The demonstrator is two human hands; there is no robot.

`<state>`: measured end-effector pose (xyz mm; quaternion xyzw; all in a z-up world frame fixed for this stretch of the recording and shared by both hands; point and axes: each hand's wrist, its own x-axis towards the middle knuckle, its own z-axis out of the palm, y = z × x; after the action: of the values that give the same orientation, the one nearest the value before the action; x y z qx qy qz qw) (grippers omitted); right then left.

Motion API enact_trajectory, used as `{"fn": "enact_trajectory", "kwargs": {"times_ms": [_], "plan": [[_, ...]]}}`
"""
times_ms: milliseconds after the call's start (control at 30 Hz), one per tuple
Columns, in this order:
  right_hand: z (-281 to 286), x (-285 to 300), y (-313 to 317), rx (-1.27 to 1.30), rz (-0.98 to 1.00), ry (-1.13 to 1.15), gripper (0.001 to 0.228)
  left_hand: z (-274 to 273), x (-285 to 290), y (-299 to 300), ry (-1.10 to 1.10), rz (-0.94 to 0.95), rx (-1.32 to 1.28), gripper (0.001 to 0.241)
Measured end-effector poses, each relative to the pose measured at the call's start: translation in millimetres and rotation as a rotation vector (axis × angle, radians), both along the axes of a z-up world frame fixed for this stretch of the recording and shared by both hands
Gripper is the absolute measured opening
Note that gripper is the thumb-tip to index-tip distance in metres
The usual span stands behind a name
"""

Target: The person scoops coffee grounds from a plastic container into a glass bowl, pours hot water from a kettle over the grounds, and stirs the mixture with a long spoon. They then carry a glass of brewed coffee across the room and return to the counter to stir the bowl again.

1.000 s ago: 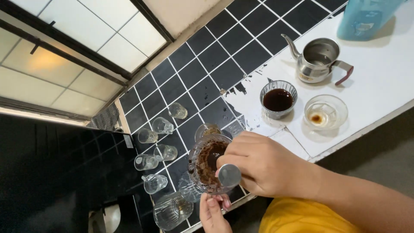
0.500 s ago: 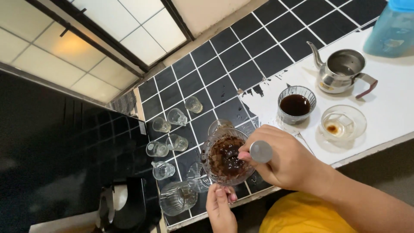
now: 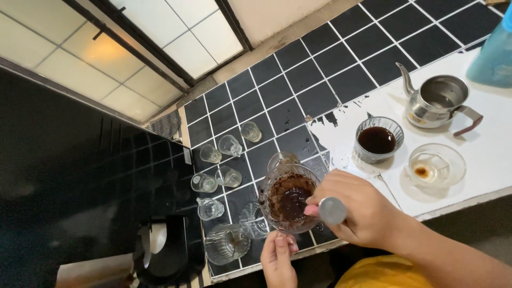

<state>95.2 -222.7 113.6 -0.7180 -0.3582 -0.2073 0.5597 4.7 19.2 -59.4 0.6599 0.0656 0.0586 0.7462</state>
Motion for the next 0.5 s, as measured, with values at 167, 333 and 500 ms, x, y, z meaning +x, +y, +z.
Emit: {"fn": "enact_trajectory", "kwargs": {"times_ms": [167,333,500], "plan": [[0.8,2.1,2.5,-0.116,-0.077,0.035,0.016,1.3,-5.1,-0.2,0.059,0.013,-0.025,0.036],[0.4,4.1,2.3,-0.059,-0.069,0.029,0.014,-11.8,-5.9,4.1,0.075,0.020,-0.024,0.038],[-5.4,7.2,3.6,-0.061,-0.075,0.023,0.014,-21.8,-10.8,8.9,0.072,0.017,0.001,0.040]]}}
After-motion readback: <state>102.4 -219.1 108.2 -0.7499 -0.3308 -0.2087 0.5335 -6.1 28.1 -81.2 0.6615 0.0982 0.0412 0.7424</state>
